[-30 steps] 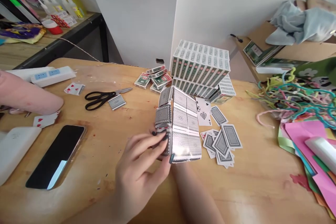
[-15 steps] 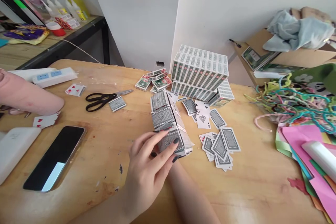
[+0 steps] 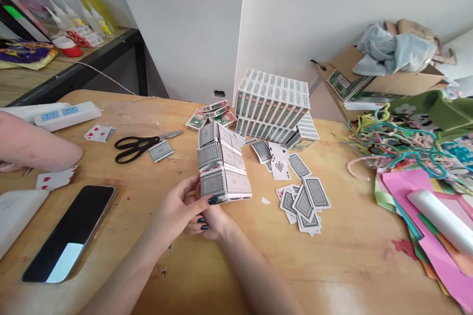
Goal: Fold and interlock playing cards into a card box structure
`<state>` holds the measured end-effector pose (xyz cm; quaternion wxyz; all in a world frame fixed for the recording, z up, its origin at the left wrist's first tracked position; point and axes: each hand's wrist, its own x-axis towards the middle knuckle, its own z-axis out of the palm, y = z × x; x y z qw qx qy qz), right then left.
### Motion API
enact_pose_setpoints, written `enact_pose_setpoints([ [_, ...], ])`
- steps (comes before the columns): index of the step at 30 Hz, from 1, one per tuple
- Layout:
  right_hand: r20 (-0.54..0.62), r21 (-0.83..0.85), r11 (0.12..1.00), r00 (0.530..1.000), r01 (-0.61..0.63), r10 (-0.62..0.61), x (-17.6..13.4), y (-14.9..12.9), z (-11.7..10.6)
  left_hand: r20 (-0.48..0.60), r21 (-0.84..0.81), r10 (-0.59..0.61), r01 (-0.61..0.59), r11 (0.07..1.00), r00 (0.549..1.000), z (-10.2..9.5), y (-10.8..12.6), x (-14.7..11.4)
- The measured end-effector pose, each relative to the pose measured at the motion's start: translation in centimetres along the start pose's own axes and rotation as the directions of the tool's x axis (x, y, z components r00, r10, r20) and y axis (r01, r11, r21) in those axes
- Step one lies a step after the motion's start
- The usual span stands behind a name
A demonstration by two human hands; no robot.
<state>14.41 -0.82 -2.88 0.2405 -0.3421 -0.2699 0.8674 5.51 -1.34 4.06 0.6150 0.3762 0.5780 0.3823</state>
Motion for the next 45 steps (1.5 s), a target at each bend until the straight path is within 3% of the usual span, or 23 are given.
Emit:
enact_pose_setpoints([
  [2, 0.007, 0.015, 1.0, 1.0, -0.008, 0.008, 0.1, 0.3, -0.2, 0.079, -0.032, -0.038, 0.041, 0.999, 0.996, -0.1, 0.7, 0.8],
  [6, -0.007, -0.048, 0.999, 1.0, -0.002, 0.002, -2.4, -0.1, -0.2, 0.215, -0.227, 0.013, 0.037, 0.973, 0.977, -0.2, 1.4, 1.4],
  [9, 0.026, -0.417, 0.905, 0.994, -0.085, 0.105, -6.4, -1.9, 0.2, 0.213, -0.229, 0.089, -0.039, 0.973, 0.973, -0.4, 1.7, 1.2],
  [10, -0.001, -0.512, 0.856, 0.996, -0.075, 0.087, -7.8, -2.8, 0.4, 0.199, -0.183, 0.111, -0.074, 0.98, 0.974, -0.6, 1.8, 1.1],
  [12, -0.069, -0.684, 0.729, 0.992, 0.029, -0.104, -10.2, -4.5, 1.1, 0.19, -0.074, 0.129, -0.117, 0.99, 0.973, -0.8, 1.9, 0.8],
  [13, -0.121, -0.738, 0.671, 0.966, 0.068, -0.23, -11.1, -5.4, 1.4, 0.201, -0.035, 0.135, -0.131, 0.991, 0.97, -0.9, 2.0, 0.6],
  [14, -0.171, -0.781, 0.613, 0.903, 0.119, -0.394, -11.7, -6.1, 1.7, 0.227, -0.016, 0.145, -0.146, 0.989, 0.963, -1.0, 2.0, 0.6],
  [15, -0.204, -0.833, 0.528, 0.796, 0.164, -0.57, -12.0, -6.7, 2.0, 0.268, -0.013, 0.161, -0.163, 0.987, 0.95, -1.0, 1.9, 0.5],
  [17, -0.192, -0.923, 0.353, 0.609, 0.154, -0.769, -12.0, -7.5, 2.2, 0.368, -0.044, 0.205, -0.203, 0.978, 0.907, -1.3, 1.7, 0.5],
  [18, -0.167, -0.95, 0.286, 0.564, 0.129, -0.808, -11.7, -7.8, 2.3, 0.414, -0.063, 0.224, -0.218, 0.974, 0.882, -1.4, 1.5, 0.5],
  [19, -0.145, -0.965, 0.242, 0.558, 0.104, -0.817, -11.5, -8.0, 2.3, 0.45, -0.074, 0.236, -0.228, 0.971, 0.861, -1.6, 1.3, 0.5],
  [21, -0.127, -0.974, 0.215, 0.598, 0.078, -0.791, -10.9, -8.3, 2.2, 0.479, -0.064, 0.243, -0.242, 0.968, 0.843, -2.0, 0.9, 0.6],
  [24, -0.134, -0.968, 0.241, 0.664, 0.073, -0.736, -10.6, -8.7, 2.3, 0.488, -0.047, 0.246, -0.256, 0.965, 0.837, -2.5, 0.5, 0.6],
  [27, -0.158, -0.966, 0.257, 0.7, 0.038, -0.696, -10.7, -9.3, 2.6, 0.492, -0.057, 0.254, -0.26, 0.964, 0.833, -2.6, 0.4, 0.6],
  [34, -0.166, -0.981, 0.189, 0.722, -0.05, -0.672, -10.8, -9.9, 2.9, 0.516, -0.088, 0.301, -0.299, 0.95, 0.802, -2.6, 0.4, 0.5],
  [45, -0.112, -0.993, 0.048, 0.751, -0.106, -0.651, -10.6, -10.5, 3.5, 0.492, -0.026, 0.298, -0.328, 0.944, 0.818, -3.3, 0.4, 0.1],
])
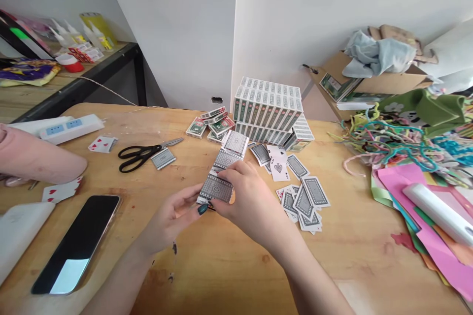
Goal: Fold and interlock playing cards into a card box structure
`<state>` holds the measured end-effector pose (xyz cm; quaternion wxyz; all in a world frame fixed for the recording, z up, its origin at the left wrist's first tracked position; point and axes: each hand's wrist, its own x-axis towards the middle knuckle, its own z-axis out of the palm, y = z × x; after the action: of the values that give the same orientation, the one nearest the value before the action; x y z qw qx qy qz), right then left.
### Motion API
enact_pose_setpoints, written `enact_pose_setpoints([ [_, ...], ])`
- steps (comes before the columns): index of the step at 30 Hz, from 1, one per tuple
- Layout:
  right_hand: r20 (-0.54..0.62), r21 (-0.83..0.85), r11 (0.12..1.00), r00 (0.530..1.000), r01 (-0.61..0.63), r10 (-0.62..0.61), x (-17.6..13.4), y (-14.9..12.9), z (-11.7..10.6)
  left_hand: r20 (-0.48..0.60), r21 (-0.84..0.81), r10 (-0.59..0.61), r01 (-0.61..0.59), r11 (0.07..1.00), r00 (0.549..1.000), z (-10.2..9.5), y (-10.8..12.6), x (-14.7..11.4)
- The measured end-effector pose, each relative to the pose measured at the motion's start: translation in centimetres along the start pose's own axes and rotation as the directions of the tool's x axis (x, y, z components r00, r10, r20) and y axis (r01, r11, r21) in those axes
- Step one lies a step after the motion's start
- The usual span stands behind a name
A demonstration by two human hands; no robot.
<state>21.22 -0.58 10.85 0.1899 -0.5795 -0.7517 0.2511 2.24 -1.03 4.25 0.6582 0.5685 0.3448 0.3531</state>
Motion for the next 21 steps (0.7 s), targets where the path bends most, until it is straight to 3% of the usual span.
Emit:
enact_pose_setpoints([
  [2, 0.002, -0.012, 1.0, 1.0, -0.008, 0.008, 0.0, -0.1, 0.0, -0.09, 0.141, -0.007, 0.02, 0.99, 0.996, -1.0, -0.1, -0.9],
  [3, 0.002, -0.016, 1.0, 1.0, -0.014, 0.014, 0.0, -0.1, 0.0, -0.177, 0.264, -0.005, 0.053, 0.963, 0.984, -1.6, -0.2, -1.6],
  [4, 0.004, -0.017, 1.0, 1.0, -0.018, 0.018, -0.1, -0.2, 0.0, -0.327, 0.419, 0.031, 0.115, 0.901, 0.945, -2.3, -0.5, -2.3],
  [6, 0.008, -0.012, 1.0, 1.0, -0.021, 0.021, -0.2, -0.2, 0.0, -0.571, 0.713, 0.266, 0.308, 0.63, 0.776, -3.7, -1.4, -4.1],
  [7, 0.008, -0.009, 1.0, 1.0, -0.019, 0.019, -0.3, -0.2, 0.0, -0.606, 0.775, 0.369, 0.419, 0.473, 0.704, -4.3, -2.0, -5.1],
  [8, 0.005, -0.007, 1.0, 1.0, -0.015, 0.015, -0.3, -0.2, 0.1, -0.645, 0.764, 0.425, 0.546, 0.344, 0.634, -4.7, -2.7, -6.0],
  [10, -0.005, -0.006, 1.0, 1.0, -0.005, 0.005, -0.4, -0.2, 0.2, -0.692, 0.686, 0.457, 0.707, 0.175, 0.559, -5.3, -4.1, -7.9],
  [14, -0.009, -0.022, 1.0, 1.0, 0.004, -0.004, -0.6, 0.0, 0.5, -0.736, 0.619, 0.394, 0.783, 0.063, 0.551, -5.2, -5.7, -10.0],
  [21, -0.02, -0.047, 0.999, 1.0, 0.003, -0.004, -0.7, 0.3, 0.7, -0.735, 0.615, 0.418, 0.784, 0.08, 0.534, -6.0, -5.0, -10.0],
])
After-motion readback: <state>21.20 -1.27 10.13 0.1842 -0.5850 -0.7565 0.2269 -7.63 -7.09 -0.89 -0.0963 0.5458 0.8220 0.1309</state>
